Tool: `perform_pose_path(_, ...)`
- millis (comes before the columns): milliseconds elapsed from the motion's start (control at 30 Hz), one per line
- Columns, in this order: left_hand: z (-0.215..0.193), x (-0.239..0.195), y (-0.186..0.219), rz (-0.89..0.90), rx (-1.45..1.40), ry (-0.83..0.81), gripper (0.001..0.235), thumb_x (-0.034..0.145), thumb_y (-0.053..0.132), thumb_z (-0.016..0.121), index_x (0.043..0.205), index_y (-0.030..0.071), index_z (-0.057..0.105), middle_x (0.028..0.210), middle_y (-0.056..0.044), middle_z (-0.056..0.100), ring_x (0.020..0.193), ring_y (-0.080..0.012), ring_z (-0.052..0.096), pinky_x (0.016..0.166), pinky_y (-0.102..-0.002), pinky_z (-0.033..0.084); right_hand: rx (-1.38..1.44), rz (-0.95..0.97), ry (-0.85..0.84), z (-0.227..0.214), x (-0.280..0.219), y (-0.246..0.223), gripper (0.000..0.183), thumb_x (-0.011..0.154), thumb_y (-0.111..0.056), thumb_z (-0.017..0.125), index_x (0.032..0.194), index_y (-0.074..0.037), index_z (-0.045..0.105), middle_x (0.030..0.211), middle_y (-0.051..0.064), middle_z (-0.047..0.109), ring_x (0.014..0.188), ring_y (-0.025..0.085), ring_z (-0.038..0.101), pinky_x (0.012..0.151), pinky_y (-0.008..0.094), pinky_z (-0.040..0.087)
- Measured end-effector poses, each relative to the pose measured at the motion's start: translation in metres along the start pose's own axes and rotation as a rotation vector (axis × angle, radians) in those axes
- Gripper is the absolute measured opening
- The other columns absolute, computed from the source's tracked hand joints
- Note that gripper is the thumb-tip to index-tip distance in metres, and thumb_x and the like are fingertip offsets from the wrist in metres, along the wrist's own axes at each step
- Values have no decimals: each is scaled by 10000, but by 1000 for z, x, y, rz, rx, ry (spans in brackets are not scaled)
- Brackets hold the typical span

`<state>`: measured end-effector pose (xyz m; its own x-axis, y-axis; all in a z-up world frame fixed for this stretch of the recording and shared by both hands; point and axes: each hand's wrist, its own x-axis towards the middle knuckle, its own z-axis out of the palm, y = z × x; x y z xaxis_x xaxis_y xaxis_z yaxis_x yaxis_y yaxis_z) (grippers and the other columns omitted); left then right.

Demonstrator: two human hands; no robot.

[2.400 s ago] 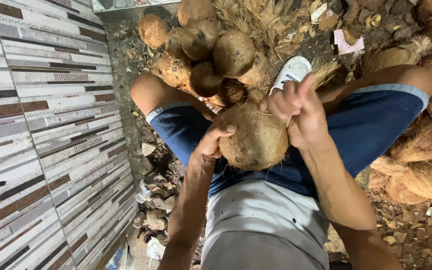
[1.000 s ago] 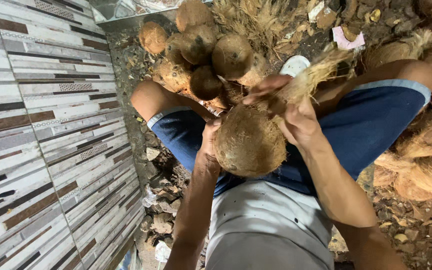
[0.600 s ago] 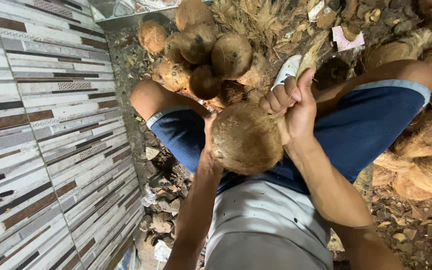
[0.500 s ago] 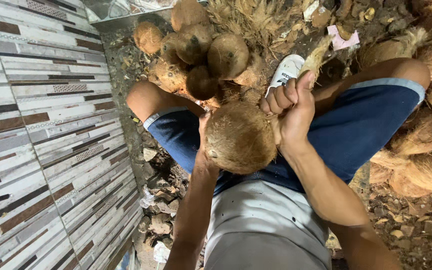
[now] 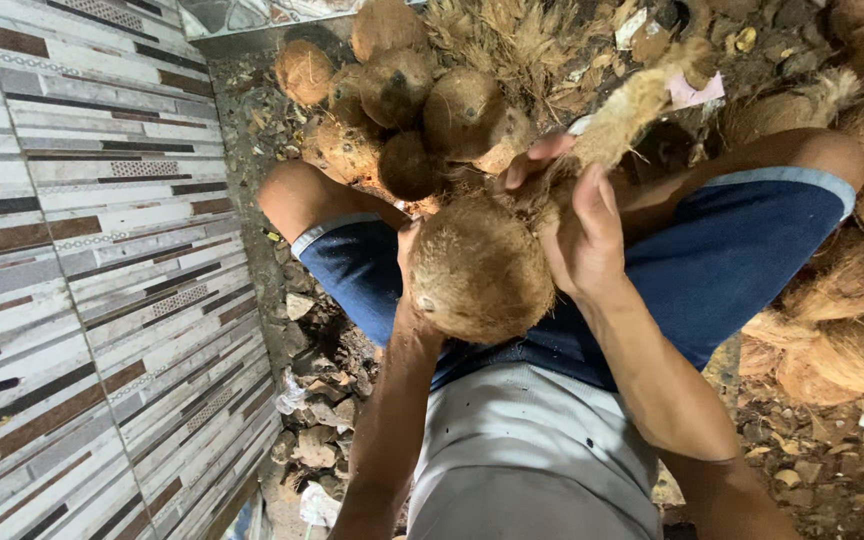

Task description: The person sits cross-legged on a tiled floor surrounded by coconuts and peels the fibrous husk off a coconut by hand. They repeatedly pull away strands of fiber and discard them onto the floor, working on the same coconut throughout the clip.

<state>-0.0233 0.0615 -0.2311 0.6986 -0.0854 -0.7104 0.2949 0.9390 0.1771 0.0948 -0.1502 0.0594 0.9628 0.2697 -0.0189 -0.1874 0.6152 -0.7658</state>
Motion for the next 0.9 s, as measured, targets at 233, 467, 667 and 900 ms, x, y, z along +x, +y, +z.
perform_pose_path(233,153,-99,-21,96,8,99,318,960,361,595,1086,71,629,957,-64,719,983,-76,675,930,-237,490,213,60,210,-18,-3,22,443,1042,-464,323,845,-127,533,601,-33,459,499,122,453,726,387,559)
perform_pose_path(467,206,-135,-22,193,3,33,447,925,395,650,1258,97,630,1191,-105,661,1119,-172,611,986,-338,449,-4,-22,529,-18,-6,29,462,1063,-406,364,697,-127,404,521,-37,203,387,103,199,439,285,321)
perform_pose_path(667,159,-106,-8,145,-2,5,695,801,541,706,1277,41,624,1209,-238,662,1114,-395,636,1018,-557,471,-598,-413,867,-21,-3,19,544,1062,-414,428,608,-114,437,448,22,399,375,117,352,460,228,351)
perform_pose_path(900,200,-125,-11,187,-59,64,641,828,549,691,1261,81,632,1251,-225,640,1158,-364,602,1066,-535,445,-589,-255,757,-24,1,25,551,1065,-465,425,635,-124,485,497,-7,382,450,79,270,491,222,236)
